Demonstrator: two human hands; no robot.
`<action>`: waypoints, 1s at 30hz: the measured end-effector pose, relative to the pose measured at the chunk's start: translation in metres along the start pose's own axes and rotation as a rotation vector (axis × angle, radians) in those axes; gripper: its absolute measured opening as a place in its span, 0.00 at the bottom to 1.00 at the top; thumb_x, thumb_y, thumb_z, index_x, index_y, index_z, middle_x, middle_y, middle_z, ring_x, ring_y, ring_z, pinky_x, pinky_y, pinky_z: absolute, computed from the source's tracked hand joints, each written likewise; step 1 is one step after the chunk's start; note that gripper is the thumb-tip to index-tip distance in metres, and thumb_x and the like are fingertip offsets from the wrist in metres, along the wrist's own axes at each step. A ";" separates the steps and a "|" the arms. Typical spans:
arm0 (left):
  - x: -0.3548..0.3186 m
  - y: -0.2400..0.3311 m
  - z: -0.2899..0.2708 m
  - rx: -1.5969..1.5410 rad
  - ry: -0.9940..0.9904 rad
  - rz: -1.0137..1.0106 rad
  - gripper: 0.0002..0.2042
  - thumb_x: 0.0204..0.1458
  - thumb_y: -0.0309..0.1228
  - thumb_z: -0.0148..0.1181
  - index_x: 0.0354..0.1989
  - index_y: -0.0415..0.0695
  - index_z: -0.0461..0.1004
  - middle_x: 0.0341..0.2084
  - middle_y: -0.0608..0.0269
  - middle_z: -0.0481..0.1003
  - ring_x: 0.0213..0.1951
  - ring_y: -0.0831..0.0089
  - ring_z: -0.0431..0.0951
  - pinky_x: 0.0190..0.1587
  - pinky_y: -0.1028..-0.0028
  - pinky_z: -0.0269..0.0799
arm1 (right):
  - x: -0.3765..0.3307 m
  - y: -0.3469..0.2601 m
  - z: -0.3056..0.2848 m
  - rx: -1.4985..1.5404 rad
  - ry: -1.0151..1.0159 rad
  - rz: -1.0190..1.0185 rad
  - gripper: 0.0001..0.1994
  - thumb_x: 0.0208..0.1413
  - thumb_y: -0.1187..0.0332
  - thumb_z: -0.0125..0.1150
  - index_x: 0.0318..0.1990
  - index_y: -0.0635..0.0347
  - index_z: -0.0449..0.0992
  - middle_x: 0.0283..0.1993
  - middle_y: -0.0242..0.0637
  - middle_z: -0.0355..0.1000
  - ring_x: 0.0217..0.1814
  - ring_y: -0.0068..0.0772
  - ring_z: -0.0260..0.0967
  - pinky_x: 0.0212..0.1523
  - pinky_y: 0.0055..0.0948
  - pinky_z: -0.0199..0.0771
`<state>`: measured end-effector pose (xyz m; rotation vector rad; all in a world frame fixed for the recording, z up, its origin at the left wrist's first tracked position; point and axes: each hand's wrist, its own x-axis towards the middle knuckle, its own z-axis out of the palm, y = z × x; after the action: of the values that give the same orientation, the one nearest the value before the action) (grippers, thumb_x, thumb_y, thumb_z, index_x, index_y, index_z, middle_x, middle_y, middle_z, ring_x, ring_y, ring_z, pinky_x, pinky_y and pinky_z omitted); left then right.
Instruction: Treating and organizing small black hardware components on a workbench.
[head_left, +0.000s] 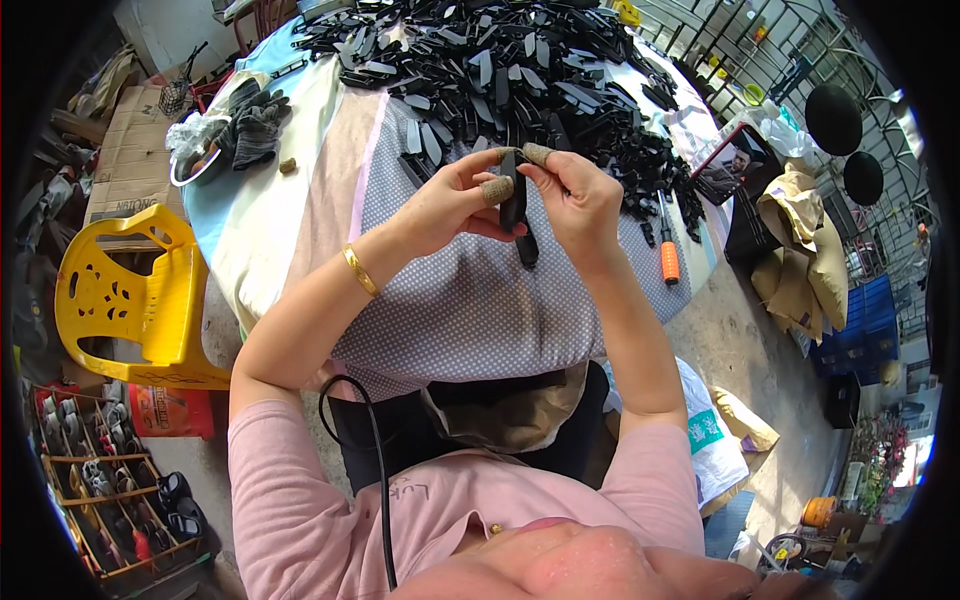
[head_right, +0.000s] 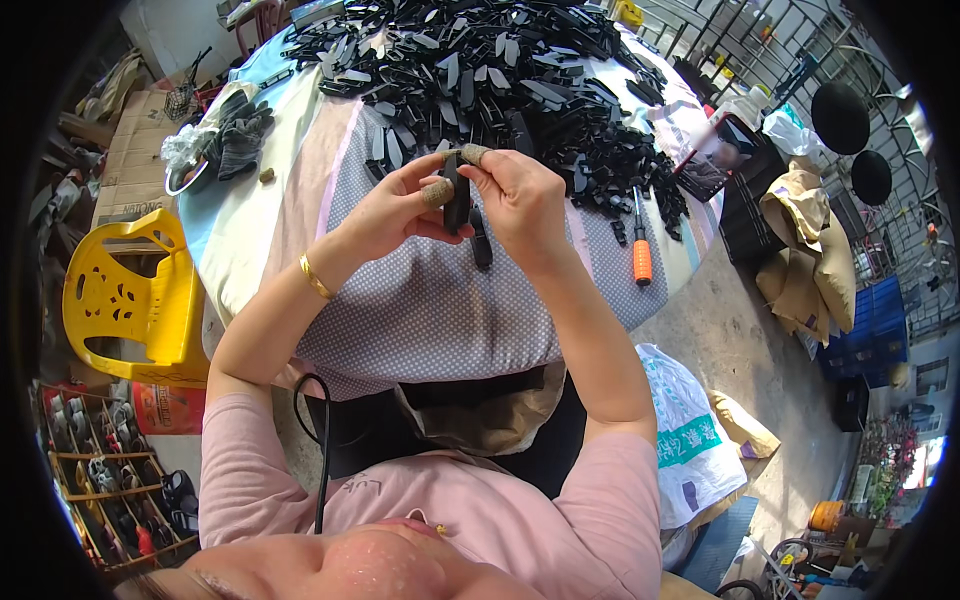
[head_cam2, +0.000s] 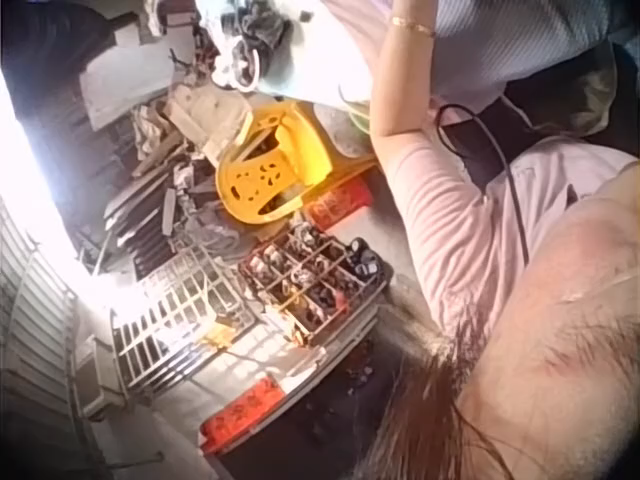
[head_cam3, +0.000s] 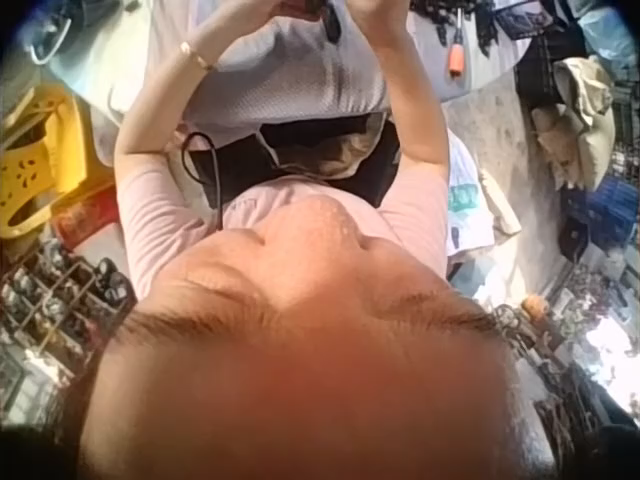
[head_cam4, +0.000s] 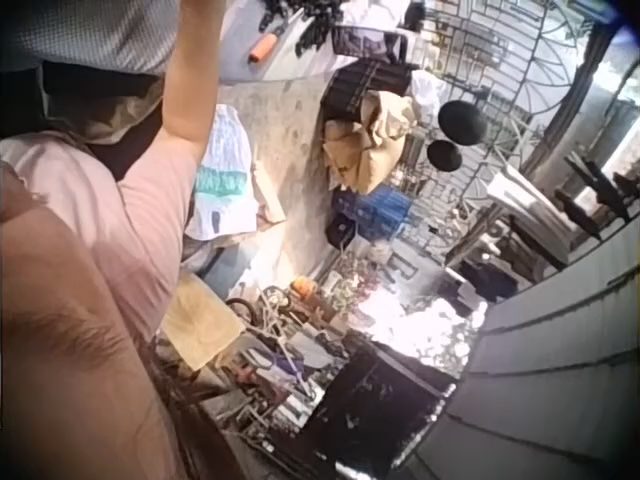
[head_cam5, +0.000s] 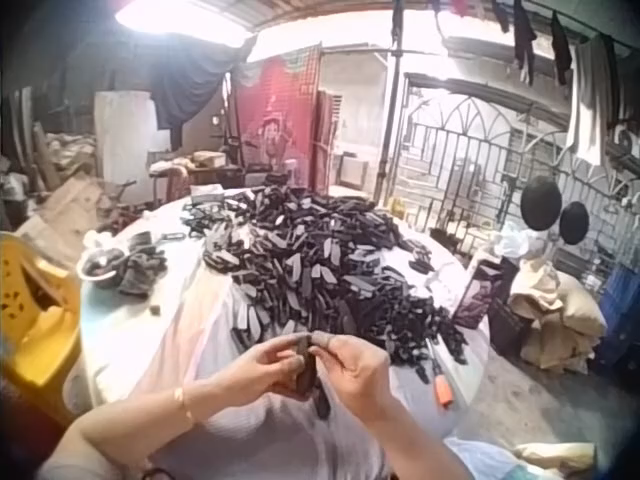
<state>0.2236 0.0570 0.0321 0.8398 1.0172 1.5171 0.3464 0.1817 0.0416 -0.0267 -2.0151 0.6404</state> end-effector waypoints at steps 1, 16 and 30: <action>0.000 0.000 0.000 -0.003 -0.007 -0.007 0.23 0.56 0.33 0.51 0.59 0.43 0.54 0.34 0.58 0.72 0.34 0.63 0.78 0.38 0.70 0.78 | 0.000 0.001 0.000 0.002 -0.001 -0.001 0.06 0.45 0.77 0.63 0.32 0.68 0.76 0.27 0.38 0.73 0.27 0.26 0.72 0.27 0.20 0.72; 0.002 -0.003 -0.014 0.110 0.071 0.155 0.18 0.54 0.32 0.53 0.53 0.39 0.65 0.36 0.63 0.74 0.37 0.77 0.76 0.42 0.74 0.76 | -0.003 -0.007 0.001 -0.072 -0.206 -0.074 0.07 0.45 0.78 0.60 0.33 0.71 0.75 0.36 0.42 0.71 0.36 0.36 0.71 0.36 0.27 0.72; -0.002 0.001 0.001 0.028 0.041 0.139 0.19 0.55 0.31 0.51 0.55 0.39 0.63 0.37 0.64 0.73 0.38 0.79 0.75 0.43 0.74 0.75 | 0.000 -0.010 -0.002 -0.127 -0.018 -0.144 0.07 0.46 0.76 0.60 0.34 0.69 0.75 0.35 0.43 0.73 0.33 0.36 0.72 0.34 0.27 0.73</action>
<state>0.2240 0.0551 0.0333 0.9182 1.0300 1.6465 0.3503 0.1742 0.0470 0.0481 -2.0509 0.4227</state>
